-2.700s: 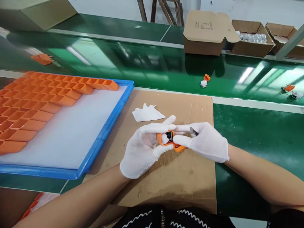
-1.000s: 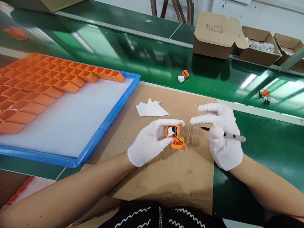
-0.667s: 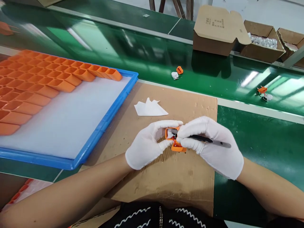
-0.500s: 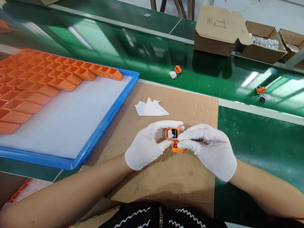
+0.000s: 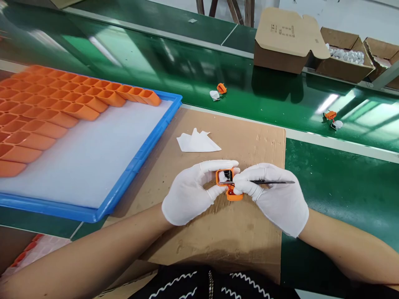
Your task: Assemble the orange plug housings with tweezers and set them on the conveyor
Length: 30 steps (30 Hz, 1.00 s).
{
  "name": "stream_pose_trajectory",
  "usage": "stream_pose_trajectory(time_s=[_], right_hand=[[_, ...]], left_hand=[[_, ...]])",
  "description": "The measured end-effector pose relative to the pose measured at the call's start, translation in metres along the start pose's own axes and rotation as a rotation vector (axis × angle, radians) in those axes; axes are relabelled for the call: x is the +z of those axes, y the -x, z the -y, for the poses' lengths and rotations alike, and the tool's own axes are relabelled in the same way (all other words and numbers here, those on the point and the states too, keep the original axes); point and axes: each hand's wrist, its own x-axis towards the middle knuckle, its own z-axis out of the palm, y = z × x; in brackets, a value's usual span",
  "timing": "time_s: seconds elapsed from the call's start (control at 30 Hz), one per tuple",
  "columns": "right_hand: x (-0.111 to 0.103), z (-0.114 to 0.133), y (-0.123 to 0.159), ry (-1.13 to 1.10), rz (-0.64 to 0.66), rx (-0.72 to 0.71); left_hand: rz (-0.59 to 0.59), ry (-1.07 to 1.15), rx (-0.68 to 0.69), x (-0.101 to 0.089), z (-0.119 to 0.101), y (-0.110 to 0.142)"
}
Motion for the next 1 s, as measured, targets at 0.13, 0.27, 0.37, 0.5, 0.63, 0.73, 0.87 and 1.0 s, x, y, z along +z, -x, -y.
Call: stream_pose_trajectory(time_s=[0.13,0.27,0.37,0.5,0.63,0.73,0.87,1.0], right_hand=[[-0.001,0.0,0.0,0.011,-0.013,-0.025],[-0.001,0.002,0.0,0.062,0.007,-0.015],[0.0,0.004,0.001,0.027,-0.022,-0.048],[0.001,0.006,0.002,0.02,-0.025,-0.056],[-0.001,0.009,0.001,-0.005,-0.056,-0.06],[-0.001,0.011,0.003,-0.039,-0.07,-0.099],[0.004,0.01,0.006,-0.035,-0.067,-0.13],[0.006,0.008,0.006,-0.002,-0.058,-0.142]], left_hand=[[0.001,-0.024,0.007,0.0,-0.001,0.0],[0.002,-0.029,-0.003,-0.001,-0.001,0.0],[0.004,-0.027,-0.023,-0.001,-0.001,0.001],[-0.003,-0.039,-0.028,0.0,-0.002,0.0],[-0.019,-0.034,-0.008,-0.001,-0.002,-0.001],[-0.047,-0.082,0.044,-0.003,-0.001,0.0],[-0.07,-0.149,0.123,-0.005,0.001,0.002],[-0.066,-0.176,0.149,-0.003,0.002,0.003]])
